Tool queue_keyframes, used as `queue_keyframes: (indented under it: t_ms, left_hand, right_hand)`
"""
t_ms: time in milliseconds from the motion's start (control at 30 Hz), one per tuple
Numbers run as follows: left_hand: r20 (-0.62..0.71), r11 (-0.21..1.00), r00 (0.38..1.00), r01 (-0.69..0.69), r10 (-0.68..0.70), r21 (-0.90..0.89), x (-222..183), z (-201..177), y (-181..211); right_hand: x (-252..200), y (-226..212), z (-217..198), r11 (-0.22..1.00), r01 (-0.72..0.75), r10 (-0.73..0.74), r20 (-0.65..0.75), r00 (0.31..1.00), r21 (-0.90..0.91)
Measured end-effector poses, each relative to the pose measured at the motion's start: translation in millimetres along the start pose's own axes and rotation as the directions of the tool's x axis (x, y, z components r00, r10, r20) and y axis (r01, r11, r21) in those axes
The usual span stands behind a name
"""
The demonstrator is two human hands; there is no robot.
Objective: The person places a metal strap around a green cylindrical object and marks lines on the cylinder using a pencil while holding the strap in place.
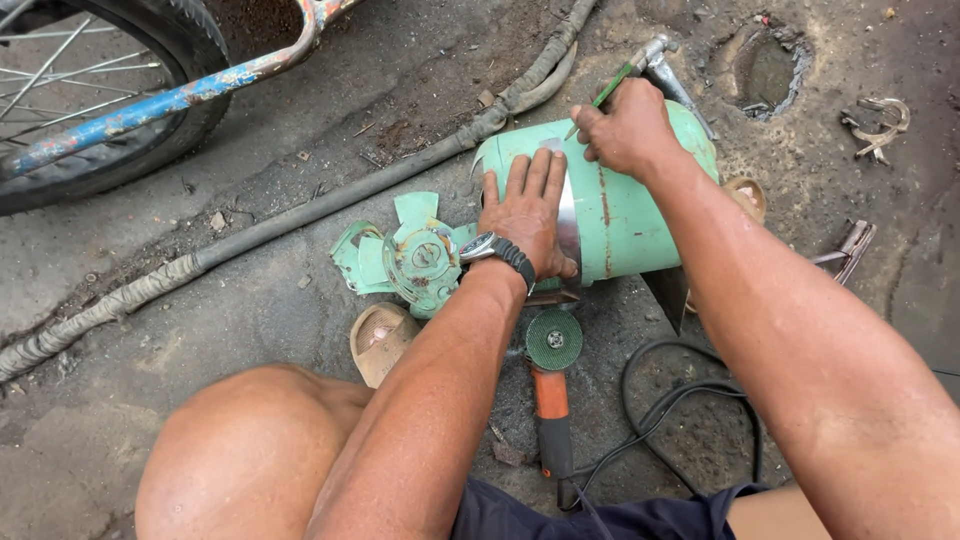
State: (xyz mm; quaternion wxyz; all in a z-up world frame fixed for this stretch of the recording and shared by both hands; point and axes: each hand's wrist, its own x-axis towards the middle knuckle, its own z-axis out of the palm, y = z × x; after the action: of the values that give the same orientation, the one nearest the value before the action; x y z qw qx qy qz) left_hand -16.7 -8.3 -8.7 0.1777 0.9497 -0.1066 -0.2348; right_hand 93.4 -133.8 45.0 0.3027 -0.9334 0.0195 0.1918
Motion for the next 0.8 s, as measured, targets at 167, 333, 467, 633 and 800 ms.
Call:
queue_keyframes:
  t_ms: [167, 333, 467, 633, 800]
  left_hand:
    - [-0.081, 1.0, 0.996, -0.027, 0.025, -0.017, 3.7, 6.2, -1.5]
    - [-0.047, 1.0, 0.999, -0.019, 0.019, -0.007, 1.5, -0.1, 0.0]
    - [0.016, 1.0, 1.0, 0.004, -0.004, -0.002, 2.5, -7.2, 3.0]
    - [0.002, 0.999, 1.0, -0.017, 0.017, -0.04, 2.4, -3.2, 1.0]
    - [-0.053, 0.998, 0.998, -0.028, 0.025, -0.051, 3.4, 6.2, -3.6]
  right_hand:
    - [12.0, 8.5, 1.2, 0.972, 0.135, -0.128, 0.046, 0.991, -0.194]
    - [4.2, -10.0, -1.2, 0.98, 0.086, -0.07, 0.093, 0.993, -0.178]
    - [-23.3, -8.4, -1.8, 0.978, 0.087, -0.065, 0.122, 0.99, -0.191]
    - [-79.9, 12.7, 2.8, 0.971, 0.093, -0.073, 0.098, 0.993, -0.22]
    - [-68.3, 58.9, 17.1, 0.876, 0.428, -0.449, -0.05, 0.892, -0.224]
